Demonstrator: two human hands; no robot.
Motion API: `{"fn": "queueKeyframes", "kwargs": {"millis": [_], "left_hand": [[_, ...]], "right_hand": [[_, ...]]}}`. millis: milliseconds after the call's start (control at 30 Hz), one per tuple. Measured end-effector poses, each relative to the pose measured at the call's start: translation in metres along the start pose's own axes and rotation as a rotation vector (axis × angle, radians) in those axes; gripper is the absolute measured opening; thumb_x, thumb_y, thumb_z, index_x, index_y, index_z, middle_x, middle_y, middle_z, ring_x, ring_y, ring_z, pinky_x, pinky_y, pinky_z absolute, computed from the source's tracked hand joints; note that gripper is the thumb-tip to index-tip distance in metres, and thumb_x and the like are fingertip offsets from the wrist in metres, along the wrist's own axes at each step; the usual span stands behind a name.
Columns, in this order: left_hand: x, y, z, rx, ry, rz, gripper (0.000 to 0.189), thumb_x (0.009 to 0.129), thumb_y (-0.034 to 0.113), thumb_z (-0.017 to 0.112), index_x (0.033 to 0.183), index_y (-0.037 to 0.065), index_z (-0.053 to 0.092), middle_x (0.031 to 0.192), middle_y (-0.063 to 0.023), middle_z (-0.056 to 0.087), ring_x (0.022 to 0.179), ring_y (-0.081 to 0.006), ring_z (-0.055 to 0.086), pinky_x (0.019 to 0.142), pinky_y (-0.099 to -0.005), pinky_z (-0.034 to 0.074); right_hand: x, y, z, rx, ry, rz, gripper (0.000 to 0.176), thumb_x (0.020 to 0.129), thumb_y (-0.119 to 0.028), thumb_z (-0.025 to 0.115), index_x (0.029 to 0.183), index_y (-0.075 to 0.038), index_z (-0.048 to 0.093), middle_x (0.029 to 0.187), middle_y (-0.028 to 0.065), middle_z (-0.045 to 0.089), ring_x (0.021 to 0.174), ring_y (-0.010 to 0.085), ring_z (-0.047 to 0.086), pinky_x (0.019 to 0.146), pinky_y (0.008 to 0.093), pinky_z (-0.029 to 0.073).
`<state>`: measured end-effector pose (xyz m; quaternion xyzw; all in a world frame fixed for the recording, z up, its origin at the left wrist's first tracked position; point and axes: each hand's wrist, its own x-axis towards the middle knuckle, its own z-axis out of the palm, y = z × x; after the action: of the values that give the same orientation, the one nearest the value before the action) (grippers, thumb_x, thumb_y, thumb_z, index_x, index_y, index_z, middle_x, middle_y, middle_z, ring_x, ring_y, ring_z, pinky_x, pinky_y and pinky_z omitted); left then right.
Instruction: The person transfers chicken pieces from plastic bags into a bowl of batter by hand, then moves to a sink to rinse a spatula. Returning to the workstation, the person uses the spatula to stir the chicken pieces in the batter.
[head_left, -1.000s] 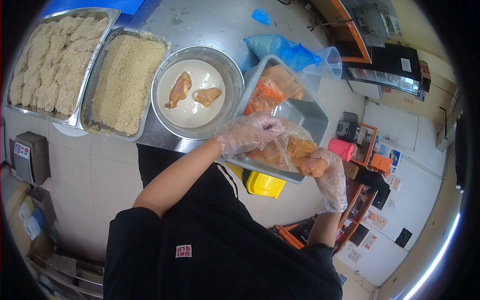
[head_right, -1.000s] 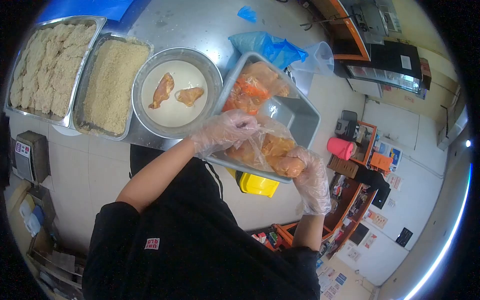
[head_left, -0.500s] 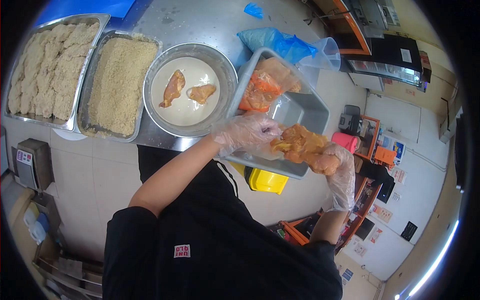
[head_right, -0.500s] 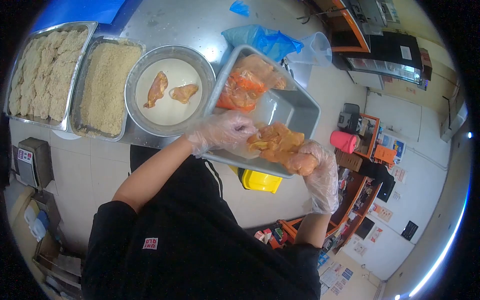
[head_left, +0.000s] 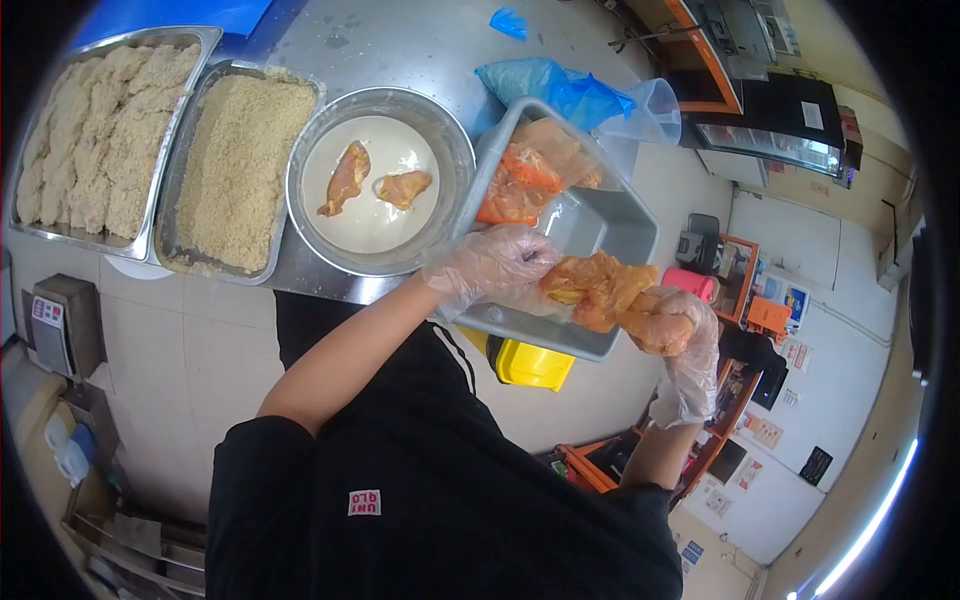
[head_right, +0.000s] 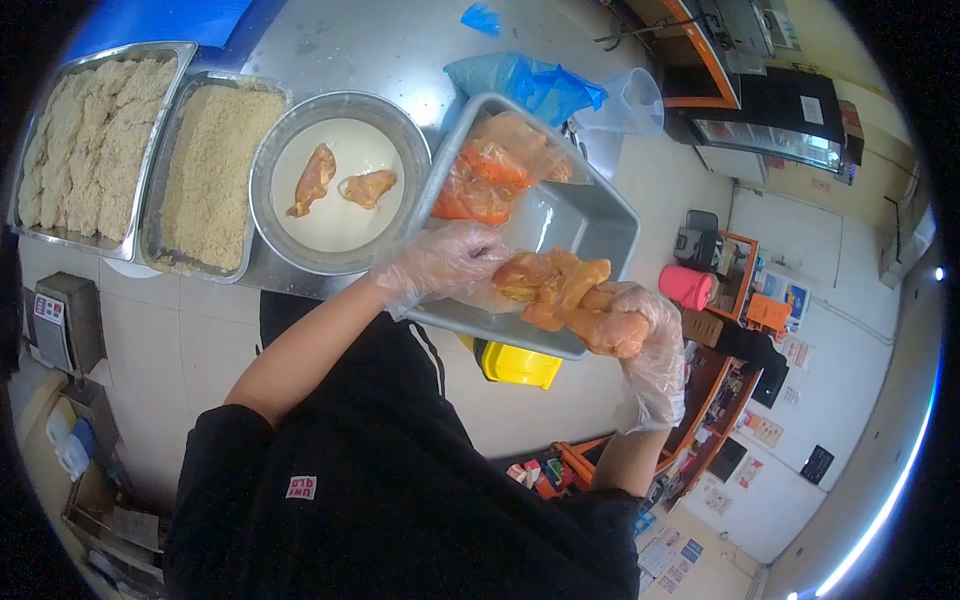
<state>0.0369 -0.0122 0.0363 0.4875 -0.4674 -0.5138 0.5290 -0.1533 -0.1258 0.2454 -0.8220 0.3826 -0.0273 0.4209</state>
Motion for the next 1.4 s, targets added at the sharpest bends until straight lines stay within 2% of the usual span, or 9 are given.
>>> {"fn": "queueKeyframes", "kwargs": {"millis": [133,367,567,833,933,1033,1133,1300,1400], "left_hand": [[0.001,-0.01,0.006,-0.031,-0.033,0.026,0.033,0.102,0.032,0.051,0.093,0.001,0.061,0.085,-0.013,0.062,0.08,-0.0245,0.058,0.077,-0.0355,0.047],[-0.026,-0.017,0.028,-0.092,0.108,0.023,0.029,0.093,0.03,0.06,0.106,0.005,0.066,0.094,-0.0173,0.07,0.09,-0.0344,0.067,0.081,-0.0425,0.05],[-0.023,-0.053,0.06,0.172,0.087,-0.212,0.034,0.097,0.031,0.055,0.107,0.0,0.066,0.094,-0.0212,0.07,0.093,-0.0368,0.069,0.082,-0.046,0.052],[-0.024,-0.032,0.044,0.105,0.0,-0.124,0.035,0.099,0.031,0.051,0.099,0.002,0.071,0.093,-0.0227,0.069,0.092,-0.0378,0.068,0.085,-0.0475,0.051],[-0.019,-0.04,0.046,0.12,0.009,-0.091,0.035,0.099,0.031,0.05,0.097,0.001,0.069,0.093,-0.0234,0.068,0.092,-0.0387,0.067,0.085,-0.0475,0.05],[-0.019,-0.043,0.047,0.145,-0.003,-0.088,0.035,0.1,0.031,0.05,0.095,0.001,0.068,0.094,-0.0236,0.068,0.093,-0.0396,0.065,0.085,-0.0476,0.049],[-0.016,-0.053,0.053,0.182,-0.023,-0.05,0.035,0.1,0.032,0.05,0.097,0.001,0.068,0.097,-0.0238,0.068,0.094,-0.04,0.065,0.084,-0.0473,0.049],[-0.004,-0.091,0.068,-0.238,-0.008,-0.027,0.034,0.1,0.032,0.05,0.102,0.003,0.069,0.097,-0.0214,0.068,0.093,-0.0375,0.065,0.085,-0.0449,0.05],[-0.009,-0.076,0.06,-0.16,0.044,0.064,0.024,0.095,0.026,0.056,0.097,0.005,0.068,0.09,-0.015,0.068,0.085,-0.0318,0.066,0.08,-0.042,0.051]], "right_hand": [[0.006,-0.023,0.001,0.146,0.049,-0.04,0.02,0.079,-0.015,0.078,0.086,-0.004,0.063,0.097,0.0116,0.069,0.092,0.0246,0.067,0.081,0.0366,0.054],[0.044,-0.037,0.005,-0.097,-0.129,-0.155,0.022,0.075,-0.015,0.08,0.084,-0.004,0.063,0.099,0.0146,0.069,0.093,0.0264,0.066,0.08,0.0363,0.053],[0.07,-0.036,0.027,-0.314,-0.18,-0.218,0.02,0.074,-0.01,0.078,0.085,-0.003,0.063,0.098,0.0121,0.07,0.091,0.0229,0.067,0.08,0.0335,0.051],[0.084,-0.021,0.013,-0.316,-0.126,-0.079,0.018,0.076,-0.002,0.074,0.092,-0.002,0.066,0.097,0.011,0.07,0.091,0.0207,0.066,0.084,0.0327,0.051],[0.087,-0.019,0.012,-0.074,-0.078,-0.035,0.017,0.076,-0.002,0.075,0.09,-0.003,0.065,0.097,0.0111,0.07,0.091,0.0201,0.066,0.083,0.0319,0.051],[0.087,-0.047,0.011,-0.064,-0.108,-0.085,0.019,0.074,-0.003,0.076,0.088,-0.004,0.065,0.097,0.011,0.069,0.092,0.0194,0.065,0.082,0.0309,0.05],[0.092,-0.066,0.012,-0.044,-0.171,-0.161,0.03,0.075,-0.024,0.081,0.086,-0.005,0.061,0.098,0.012,0.068,0.091,0.0209,0.066,0.078,0.0332,0.052],[0.117,-0.082,0.061,-0.055,-0.264,-0.312,0.028,0.075,-0.021,0.082,0.087,-0.005,0.062,0.099,0.0088,0.067,0.09,0.0193,0.064,0.079,0.0333,0.051],[0.134,-0.091,0.106,-0.092,-0.347,-0.338,0.027,0.075,-0.019,0.082,0.087,-0.005,0.062,0.099,0.0075,0.067,0.089,0.0182,0.064,0.079,0.0332,0.05]]}}
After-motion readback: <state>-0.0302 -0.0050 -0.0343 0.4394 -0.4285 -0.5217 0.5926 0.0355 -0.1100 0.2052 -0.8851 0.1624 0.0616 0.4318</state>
